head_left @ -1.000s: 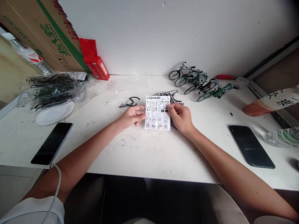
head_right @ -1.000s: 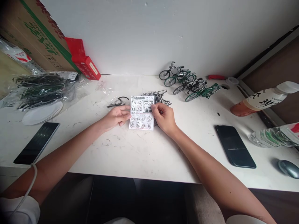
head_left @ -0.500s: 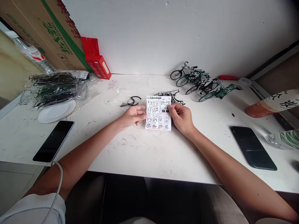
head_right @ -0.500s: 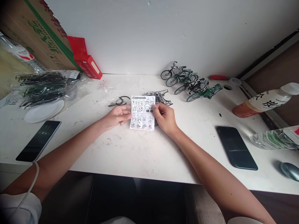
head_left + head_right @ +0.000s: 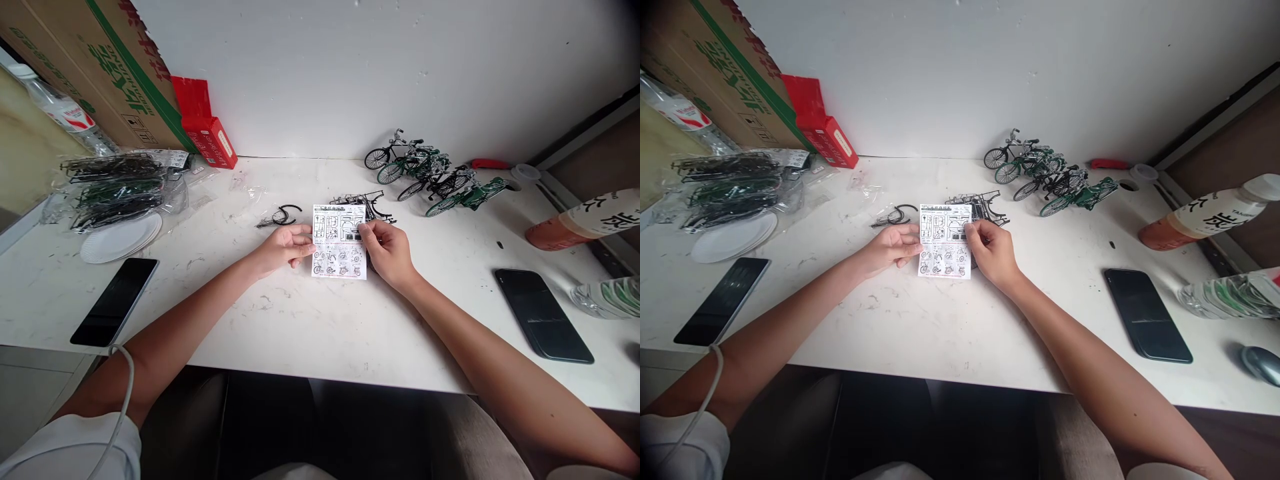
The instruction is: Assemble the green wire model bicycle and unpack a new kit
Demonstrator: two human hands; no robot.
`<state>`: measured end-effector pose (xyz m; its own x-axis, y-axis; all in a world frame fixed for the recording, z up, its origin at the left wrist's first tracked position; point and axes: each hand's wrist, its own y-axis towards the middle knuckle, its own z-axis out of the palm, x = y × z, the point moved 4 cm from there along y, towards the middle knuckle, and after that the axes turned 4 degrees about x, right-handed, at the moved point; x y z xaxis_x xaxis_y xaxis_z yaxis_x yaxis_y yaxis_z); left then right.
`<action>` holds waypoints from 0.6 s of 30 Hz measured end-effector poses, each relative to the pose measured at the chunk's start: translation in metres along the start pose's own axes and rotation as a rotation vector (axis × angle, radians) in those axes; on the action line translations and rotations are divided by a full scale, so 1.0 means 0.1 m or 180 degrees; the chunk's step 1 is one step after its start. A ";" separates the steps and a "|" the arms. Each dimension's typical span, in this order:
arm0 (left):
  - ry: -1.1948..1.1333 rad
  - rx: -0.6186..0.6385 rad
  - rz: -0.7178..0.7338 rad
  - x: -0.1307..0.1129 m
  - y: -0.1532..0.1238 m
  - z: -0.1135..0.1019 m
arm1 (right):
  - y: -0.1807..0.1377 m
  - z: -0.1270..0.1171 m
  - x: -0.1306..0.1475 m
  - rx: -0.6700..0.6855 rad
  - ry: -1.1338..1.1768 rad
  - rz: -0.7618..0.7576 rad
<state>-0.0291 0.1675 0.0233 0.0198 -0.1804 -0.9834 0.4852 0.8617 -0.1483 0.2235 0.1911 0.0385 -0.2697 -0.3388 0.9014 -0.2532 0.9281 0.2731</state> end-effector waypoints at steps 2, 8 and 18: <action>0.0000 0.0017 0.0003 0.00 0.00 0.00 | 0.00 0.00 0.01 -0.0007 -0.0009 0.0004; -0.0004 0.0017 -0.0034 -0.01 0.00 0.01 | 0.00 0.01 0.01 0.0030 -0.0029 -0.0004; 0.0027 -0.0038 0.0065 -0.01 0.00 0.01 | 0.00 0.00 0.02 0.0033 -0.0058 -0.0024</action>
<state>-0.0278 0.1673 0.0244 0.0222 -0.1585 -0.9871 0.4744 0.8708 -0.1292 0.2229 0.1903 0.0406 -0.2844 -0.3486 0.8931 -0.2649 0.9239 0.2763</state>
